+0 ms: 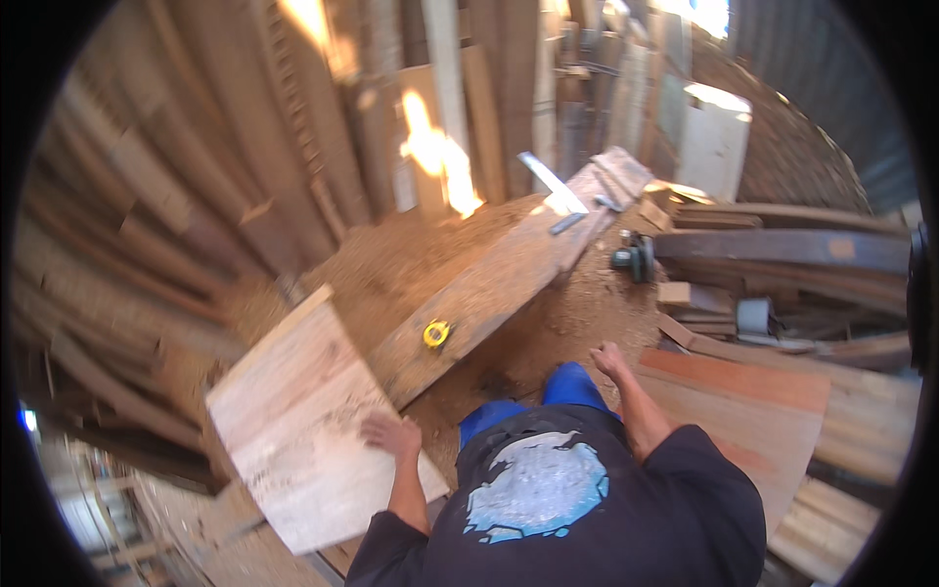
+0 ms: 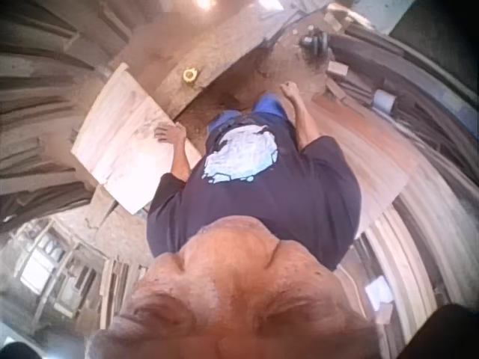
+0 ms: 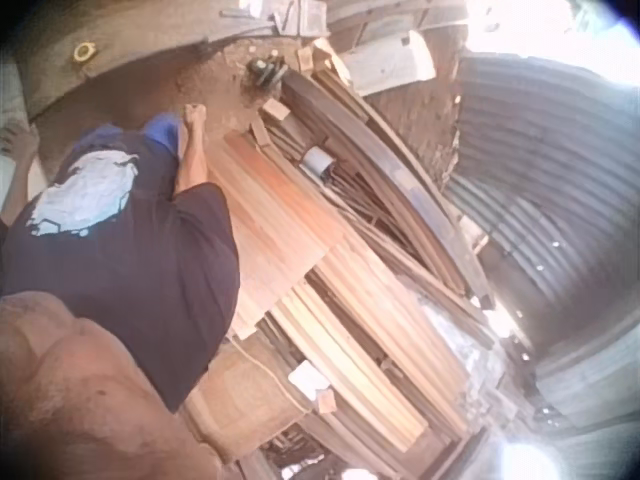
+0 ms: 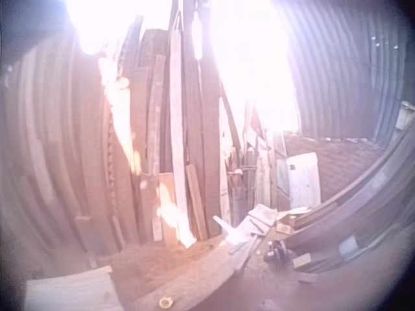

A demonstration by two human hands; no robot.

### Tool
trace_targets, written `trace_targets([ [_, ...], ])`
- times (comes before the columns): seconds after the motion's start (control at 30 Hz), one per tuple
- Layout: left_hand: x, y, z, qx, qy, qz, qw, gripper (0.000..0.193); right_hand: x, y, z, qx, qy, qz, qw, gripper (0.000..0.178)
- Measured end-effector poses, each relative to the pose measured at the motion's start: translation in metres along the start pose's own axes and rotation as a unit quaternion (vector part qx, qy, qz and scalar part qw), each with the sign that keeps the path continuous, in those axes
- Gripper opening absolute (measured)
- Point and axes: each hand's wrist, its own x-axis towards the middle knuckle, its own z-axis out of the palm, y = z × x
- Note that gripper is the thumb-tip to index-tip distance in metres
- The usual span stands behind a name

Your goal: The person measures a wooden board with a tape measure, then measures a wooden frame. They use a square to mark a corner on the board and then mark a line on a thin wooden strip with a square and a pencil.

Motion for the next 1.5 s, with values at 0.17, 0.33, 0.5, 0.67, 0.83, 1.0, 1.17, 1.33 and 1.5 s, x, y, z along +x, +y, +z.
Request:
trace_targets([
  [0.17,0.014,0.041,-0.031,0.002,-0.038,-0.043,0.998,0.108,0.072,-0.034,-0.067,0.068,0.085,0.032,0.994,0.035],
  [0.33,0.022,0.061,-0.029,-0.015,-0.062,-0.103,0.993,0.113,0.176,-0.060,-0.147,0.060,0.194,-0.009,0.979,0.033],
  [0.5,-0.011,0.078,-0.035,-0.019,-0.127,-0.135,0.983,0.109,0.282,-0.101,-0.211,-0.028,0.179,-0.034,0.983,0.033],
  [0.67,-0.071,0.162,-0.089,-0.050,-0.360,-0.062,0.929,0.065,0.377,-0.085,-0.239,-0.101,0.116,0.019,0.988,0.042],
  [0.83,-0.151,0.172,0.081,-0.323,-0.393,-0.044,0.860,0.049,0.418,-0.098,-0.210,-0.177,0.007,0.008,0.984,0.039],
  [1.0,-0.164,0.247,0.052,-0.330,-0.358,0.056,0.872,0.054,0.460,-0.039,-0.185,-0.270,0.070,-0.166,0.946,0.022],
  [1.17,-0.136,0.240,0.061,-0.494,-0.290,-0.113,0.812,0.046,0.464,-0.080,-0.178,-0.511,-0.072,-0.280,0.809,0.020],
  [1.33,-0.119,0.280,0.030,-0.490,-0.303,-0.153,0.803,0.046,0.423,-0.108,-0.158,-0.269,0.020,-0.146,0.952,0.063],
  [1.5,-0.148,0.262,0.032,-0.423,-0.277,-0.098,0.857,0.047,0.337,-0.160,-0.125,-0.283,-0.019,-0.113,0.952,0.074],
])
